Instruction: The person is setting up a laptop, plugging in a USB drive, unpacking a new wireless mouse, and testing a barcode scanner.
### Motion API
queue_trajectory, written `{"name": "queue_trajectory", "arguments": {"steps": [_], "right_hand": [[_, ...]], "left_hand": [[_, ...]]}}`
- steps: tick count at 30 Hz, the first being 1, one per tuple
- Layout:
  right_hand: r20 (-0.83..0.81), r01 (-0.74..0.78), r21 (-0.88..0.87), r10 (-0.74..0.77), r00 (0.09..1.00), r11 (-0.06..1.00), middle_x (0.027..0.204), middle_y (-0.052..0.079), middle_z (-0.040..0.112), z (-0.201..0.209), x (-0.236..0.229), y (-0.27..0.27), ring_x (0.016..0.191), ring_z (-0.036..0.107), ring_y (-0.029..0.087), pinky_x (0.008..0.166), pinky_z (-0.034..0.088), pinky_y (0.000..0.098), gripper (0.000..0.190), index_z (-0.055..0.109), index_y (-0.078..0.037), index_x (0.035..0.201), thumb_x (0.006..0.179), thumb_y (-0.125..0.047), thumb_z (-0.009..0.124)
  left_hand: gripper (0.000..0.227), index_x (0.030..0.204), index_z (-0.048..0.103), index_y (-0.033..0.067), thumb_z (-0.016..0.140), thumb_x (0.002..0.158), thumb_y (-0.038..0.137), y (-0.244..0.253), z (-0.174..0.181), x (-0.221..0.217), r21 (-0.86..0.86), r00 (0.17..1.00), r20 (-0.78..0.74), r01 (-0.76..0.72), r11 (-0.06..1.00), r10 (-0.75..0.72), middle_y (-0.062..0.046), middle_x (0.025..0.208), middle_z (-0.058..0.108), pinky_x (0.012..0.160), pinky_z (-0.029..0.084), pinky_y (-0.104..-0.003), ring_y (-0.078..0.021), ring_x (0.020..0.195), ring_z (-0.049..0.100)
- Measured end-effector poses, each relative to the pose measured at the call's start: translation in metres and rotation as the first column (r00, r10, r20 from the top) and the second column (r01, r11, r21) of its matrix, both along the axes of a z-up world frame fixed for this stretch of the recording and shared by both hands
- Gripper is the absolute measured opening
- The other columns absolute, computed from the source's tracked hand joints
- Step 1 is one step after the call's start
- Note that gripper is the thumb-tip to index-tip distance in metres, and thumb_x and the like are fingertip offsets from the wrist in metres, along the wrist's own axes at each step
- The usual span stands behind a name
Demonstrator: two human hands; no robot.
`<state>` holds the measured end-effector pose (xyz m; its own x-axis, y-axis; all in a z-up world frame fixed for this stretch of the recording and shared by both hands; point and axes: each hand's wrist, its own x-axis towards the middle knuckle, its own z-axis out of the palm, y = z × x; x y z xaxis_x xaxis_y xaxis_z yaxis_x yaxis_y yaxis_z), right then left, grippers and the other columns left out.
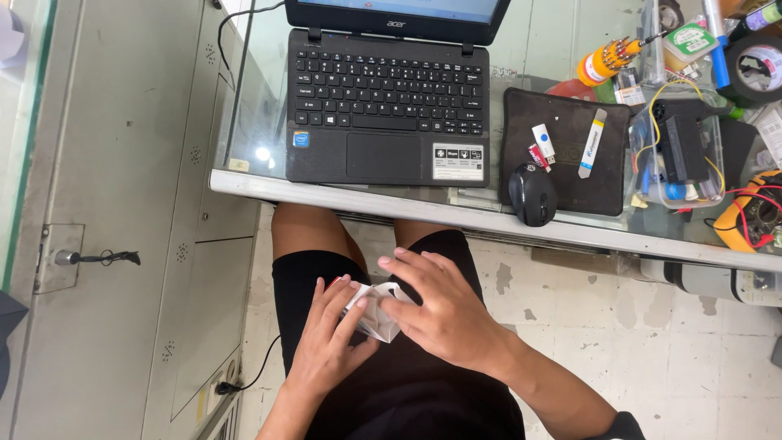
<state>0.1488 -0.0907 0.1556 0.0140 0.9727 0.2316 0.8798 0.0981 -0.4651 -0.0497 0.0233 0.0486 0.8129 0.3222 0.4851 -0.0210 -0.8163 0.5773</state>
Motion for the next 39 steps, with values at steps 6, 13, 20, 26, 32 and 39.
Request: {"name": "queue_trajectory", "arguments": {"steps": [6, 13, 20, 26, 32, 39], "right_hand": [[0.171, -0.029, 0.009, 0.027, 0.985, 1.000, 0.148, 0.013, 0.048, -0.006, -0.010, 0.013, 0.138, 0.049, 0.038, 0.106, 0.044, 0.0591, 0.011, 0.075, -0.010, 0.102, 0.097, -0.004, 0.068], [-0.842, 0.320, 0.105, -0.087, 0.532, 0.942, 0.127, 0.020, 0.061, -0.007, 0.027, -0.015, 0.121, 0.065, 0.032, 0.102, 0.058, 0.0365, 0.018, 0.064, -0.011, 0.101, 0.102, -0.028, 0.060], [-0.928, 0.558, -0.036, 0.178, -0.326, 0.829, 0.133, 0.020, 0.064, -0.029, 0.073, -0.057, 0.100, 0.070, 0.043, 0.065, 0.066, 0.0476, 0.035, 0.060, 0.000, 0.136, 0.102, -0.007, 0.055], [-0.941, 0.658, -0.023, 0.206, -0.269, 0.752, 0.124, 0.012, 0.069, -0.049, 0.081, -0.082, 0.113, 0.067, 0.025, 0.086, 0.060, 0.0327, 0.017, 0.064, -0.009, 0.115, 0.099, -0.011, 0.069], [-0.955, 0.690, -0.112, 0.114, -0.273, 0.715, 0.110, 0.013, 0.075, -0.061, 0.087, -0.087, 0.101, 0.074, 0.026, 0.084, 0.063, 0.0439, 0.012, 0.055, -0.014, 0.105, 0.094, -0.013, 0.058], [-0.965, 0.784, -0.261, -0.151, -0.213, 0.564, 0.093, 0.012, 0.072, -0.063, 0.071, -0.083, 0.081, 0.074, 0.023, 0.074, 0.062, 0.0365, 0.016, 0.055, -0.008, 0.108, 0.095, -0.012, 0.063]], "left_hand": [[0.071, 0.148, 0.042, 0.0083, 0.081, 0.089, 0.015, 0.000, 0.011, 0.003, 0.036, 0.999, -0.014, -0.035, 0.999, 0.035, -0.016, 0.143, 0.054, 0.116, 0.039, -0.070, -0.0424, 0.132, 0.058], [0.079, 0.149, 0.039, 0.0095, 0.083, 0.083, 0.015, 0.028, 0.023, 0.004, 0.061, 0.978, 0.024, -0.206, 0.977, 0.205, -0.017, 0.140, 0.053, 0.111, 0.047, -0.066, -0.0402, 0.131, 0.060], [0.089, 0.157, 0.027, 0.0162, 0.085, 0.089, 0.015, 0.055, 0.042, 0.025, 0.019, 0.960, 0.231, -0.163, 0.986, 0.154, -0.018, 0.146, 0.048, 0.124, 0.037, -0.069, -0.0396, 0.139, 0.054], [0.083, 0.157, 0.026, 0.0159, 0.081, 0.094, 0.022, 0.066, 0.050, 0.054, 0.068, 0.955, 0.284, -0.106, 0.992, 0.083, -0.021, 0.147, 0.047, 0.126, 0.032, -0.070, -0.0436, 0.138, 0.054], [0.094, 0.151, 0.053, 0.0085, 0.089, 0.064, 0.010, 0.087, 0.094, 0.140, 0.242, 0.971, 0.055, -0.238, 0.941, 0.232, -0.019, 0.146, 0.054, 0.113, 0.033, -0.066, -0.0438, 0.125, 0.057], [0.092, 0.160, 0.046, 0.0103, 0.087, 0.078, 0.017, 0.098, 0.124, 0.205, 0.351, 0.965, -0.131, -0.170, 0.921, 0.228, -0.023, 0.156, 0.047, 0.115, 0.015, -0.072, -0.0504, 0.142, 0.043]]}}
